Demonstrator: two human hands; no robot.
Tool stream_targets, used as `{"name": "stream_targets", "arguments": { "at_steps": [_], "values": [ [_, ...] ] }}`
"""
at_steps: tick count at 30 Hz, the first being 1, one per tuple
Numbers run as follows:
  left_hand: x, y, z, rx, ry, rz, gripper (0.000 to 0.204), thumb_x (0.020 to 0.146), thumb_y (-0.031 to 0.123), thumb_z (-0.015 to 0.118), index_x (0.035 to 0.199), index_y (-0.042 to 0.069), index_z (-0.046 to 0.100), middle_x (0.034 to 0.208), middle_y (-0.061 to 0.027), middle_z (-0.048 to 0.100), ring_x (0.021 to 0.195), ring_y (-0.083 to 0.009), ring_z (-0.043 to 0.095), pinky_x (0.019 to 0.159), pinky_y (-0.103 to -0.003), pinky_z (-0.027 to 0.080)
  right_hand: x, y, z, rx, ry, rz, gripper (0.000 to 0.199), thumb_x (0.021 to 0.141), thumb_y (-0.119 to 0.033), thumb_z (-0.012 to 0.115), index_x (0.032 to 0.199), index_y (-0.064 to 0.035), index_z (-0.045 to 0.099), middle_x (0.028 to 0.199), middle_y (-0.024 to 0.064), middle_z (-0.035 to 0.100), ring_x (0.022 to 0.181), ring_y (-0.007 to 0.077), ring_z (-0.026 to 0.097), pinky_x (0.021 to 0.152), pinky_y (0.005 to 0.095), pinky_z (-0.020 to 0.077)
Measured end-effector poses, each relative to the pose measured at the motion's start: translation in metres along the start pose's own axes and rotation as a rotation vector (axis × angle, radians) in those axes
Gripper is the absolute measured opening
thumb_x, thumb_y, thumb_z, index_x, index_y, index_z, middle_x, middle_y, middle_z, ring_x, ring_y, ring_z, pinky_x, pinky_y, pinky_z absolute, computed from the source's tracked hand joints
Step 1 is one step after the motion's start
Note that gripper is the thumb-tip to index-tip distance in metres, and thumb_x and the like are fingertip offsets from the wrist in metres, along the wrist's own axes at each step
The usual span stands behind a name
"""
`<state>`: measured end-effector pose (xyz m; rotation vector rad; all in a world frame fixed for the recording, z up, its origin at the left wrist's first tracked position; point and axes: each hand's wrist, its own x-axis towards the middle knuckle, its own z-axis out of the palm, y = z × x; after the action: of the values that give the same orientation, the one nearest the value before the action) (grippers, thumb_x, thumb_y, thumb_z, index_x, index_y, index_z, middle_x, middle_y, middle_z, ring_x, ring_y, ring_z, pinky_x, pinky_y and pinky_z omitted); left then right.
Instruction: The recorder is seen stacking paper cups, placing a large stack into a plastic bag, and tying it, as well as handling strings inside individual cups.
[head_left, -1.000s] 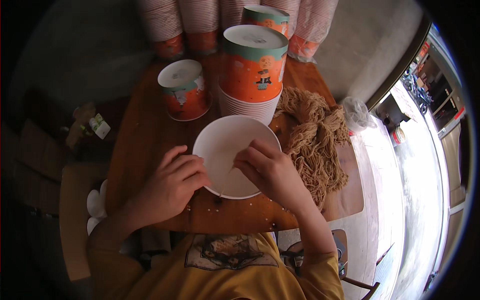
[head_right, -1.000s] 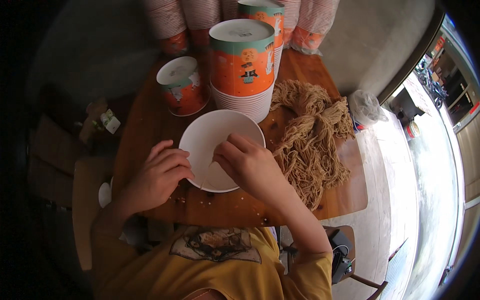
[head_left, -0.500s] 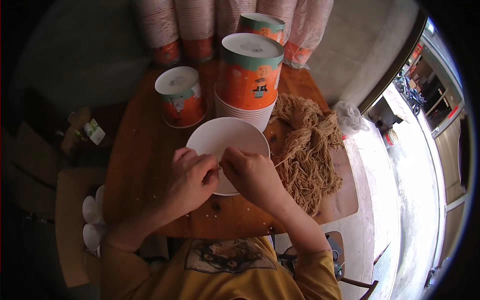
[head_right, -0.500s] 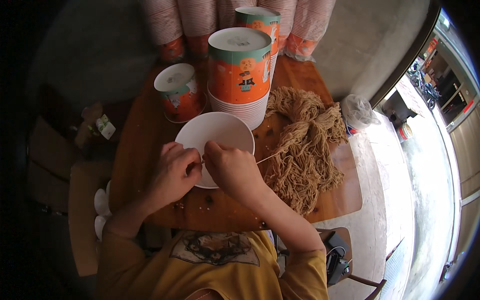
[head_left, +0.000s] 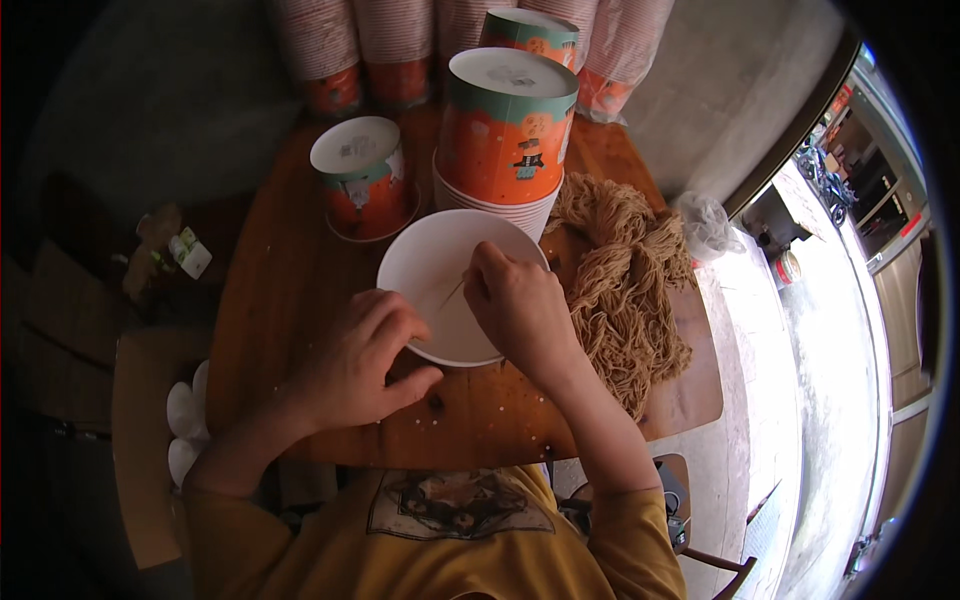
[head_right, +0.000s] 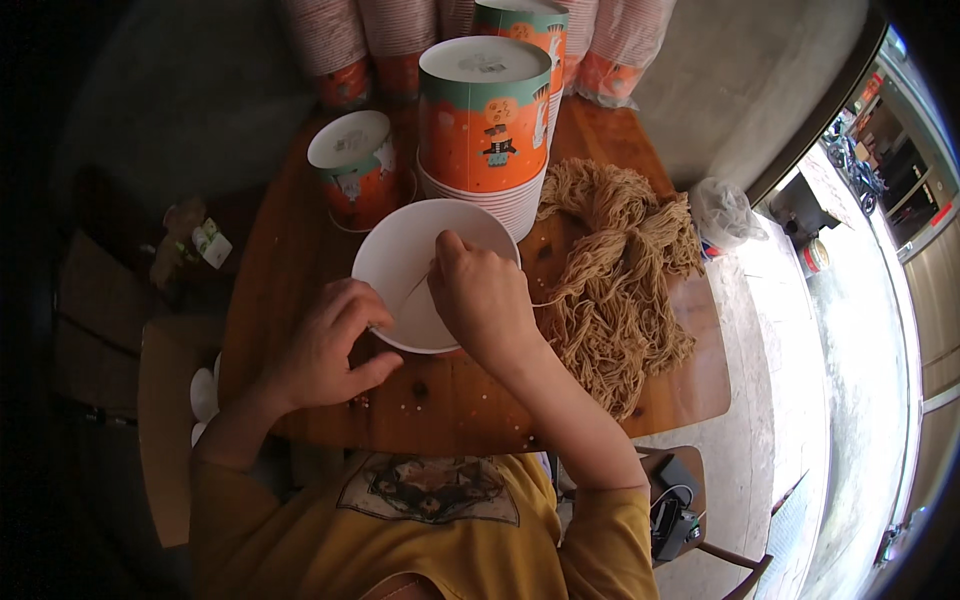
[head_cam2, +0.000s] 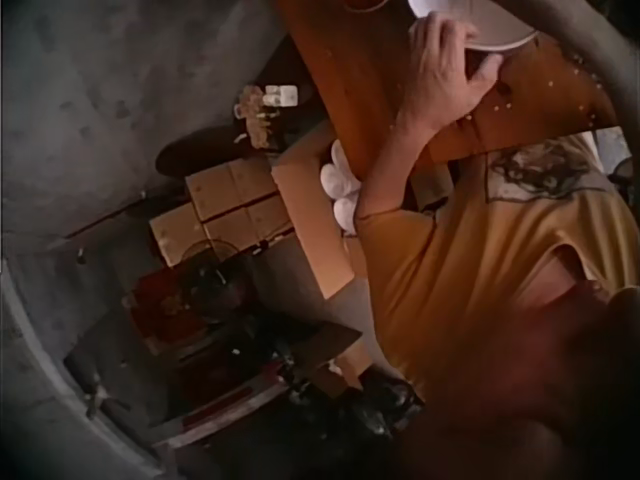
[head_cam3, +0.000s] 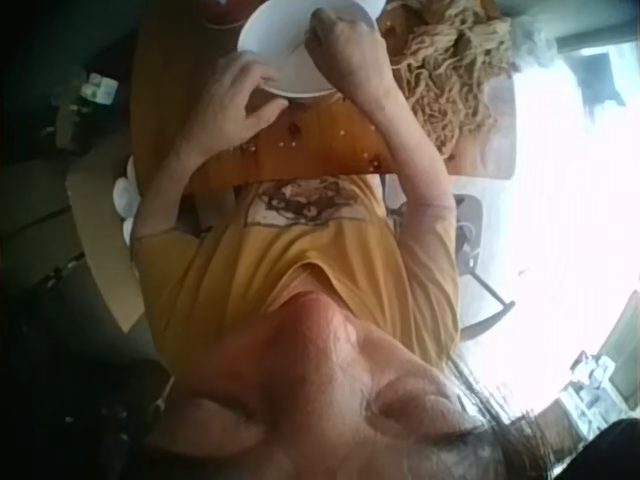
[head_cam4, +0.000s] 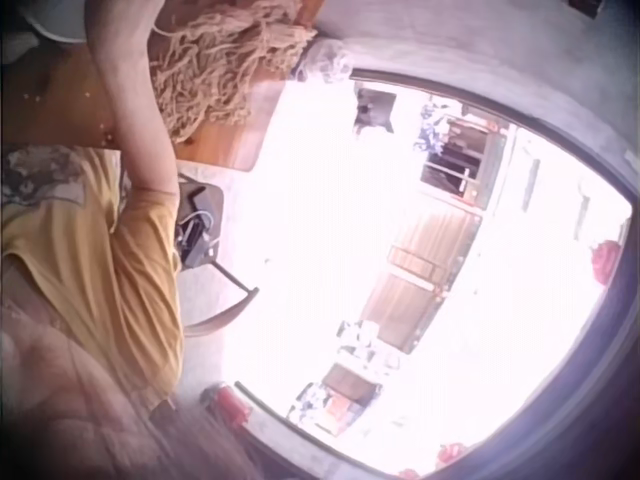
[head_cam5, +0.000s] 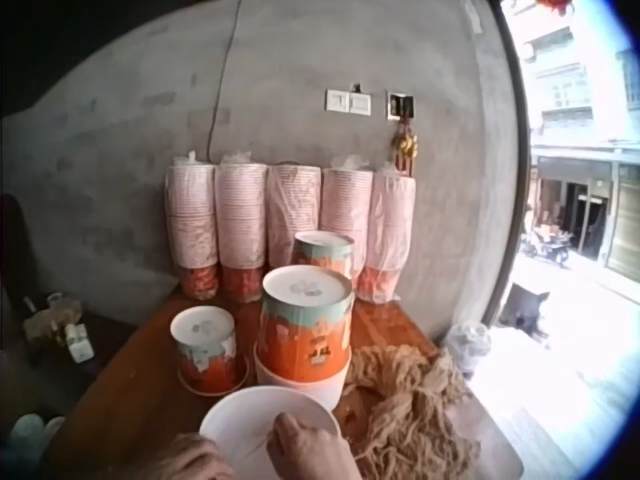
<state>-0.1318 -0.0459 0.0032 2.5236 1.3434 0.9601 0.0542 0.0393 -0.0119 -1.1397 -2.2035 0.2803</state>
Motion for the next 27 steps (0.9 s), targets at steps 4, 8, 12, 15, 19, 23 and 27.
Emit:
{"name": "stream_targets", "arguments": {
  "at_steps": [4,8,12,15,19,23,27],
  "values": [
    [-0.004,-0.012,0.002,0.065,-0.128,0.183,0.019,0.077,0.009,0.067,0.089,0.004,0.053,0.097,-0.0109,0.05,0.099,-0.0304,0.052,0.088,-0.041,0.046,0.0,0.0,0.002,0.004,-0.005,-0.002,0.014,0.086,-0.014,0.056,0.086,-0.0024,0.05,0.076,0.0177,0.064,0.066,0.0397,0.063,0.057,0.0483,0.0518],
    [0.005,-0.014,-0.007,0.122,-0.232,0.266,0.018,0.076,0.005,0.065,0.09,0.004,0.054,0.097,-0.0103,0.051,0.1,-0.03,0.052,0.09,-0.039,0.046,0.001,-0.001,0.003,-0.051,-0.014,0.002,0.013,0.087,-0.015,0.055,0.086,-0.0026,0.051,0.076,0.0172,0.065,0.066,0.0392,0.064,0.057,0.0481,0.052],
    [0.018,-0.016,-0.021,0.168,-0.333,0.416,0.019,0.072,0.007,0.065,0.088,0.007,0.056,0.096,-0.0071,0.051,0.099,-0.0266,0.052,0.095,-0.038,0.045,0.002,-0.002,0.0,-0.104,-0.03,0.042,0.013,0.087,-0.015,0.054,0.085,-0.0024,0.052,0.078,0.0166,0.066,0.067,0.0396,0.064,0.059,0.0486,0.0526],
    [0.023,-0.023,-0.027,0.319,-0.34,0.515,0.013,0.073,0.009,0.062,0.086,0.012,0.057,0.092,-0.0019,0.052,0.099,-0.0219,0.052,0.1,-0.039,0.043,0.0,0.009,-0.009,0.068,-0.038,0.051,0.012,0.089,-0.016,0.057,0.089,-0.0037,0.057,0.076,0.0163,0.064,0.066,0.0343,0.064,0.061,0.0435,0.0506],
    [0.03,-0.054,-0.034,0.699,-0.2,0.675,0.01,0.073,0.015,0.059,0.082,0.018,0.056,0.09,0.0034,0.053,0.096,-0.0169,0.052,0.103,-0.038,0.041,-0.005,0.026,-0.047,0.867,-0.09,0.224,0.016,0.096,-0.019,0.055,0.096,-0.0043,0.063,0.08,-0.0013,0.061,0.071,0.0037,0.05,0.062,0.0219,0.042],
    [0.039,-0.096,-0.042,0.774,-0.123,0.722,0.013,0.073,0.011,0.06,0.083,0.013,0.053,0.097,-0.0011,0.053,0.099,-0.0198,0.053,0.099,-0.037,0.045,-0.023,0.052,-0.068,1.431,-0.123,0.365,0.016,0.097,-0.019,0.052,0.1,-0.0061,0.061,0.073,-0.0065,0.051,0.059,0.0008,0.038,0.05,0.0178,0.0299],
    [0.04,-0.116,-0.049,0.745,-0.135,0.66,0.016,0.074,0.008,0.061,0.088,0.01,0.054,0.106,-0.004,0.055,0.106,-0.0232,0.054,0.098,-0.038,0.047,-0.033,0.047,-0.07,1.729,0.083,0.536,0.015,0.098,-0.018,0.049,0.101,-0.0055,0.057,0.068,-0.006,0.041,0.052,0.0012,0.031,0.042,0.015,0.0245]
  ]
}}
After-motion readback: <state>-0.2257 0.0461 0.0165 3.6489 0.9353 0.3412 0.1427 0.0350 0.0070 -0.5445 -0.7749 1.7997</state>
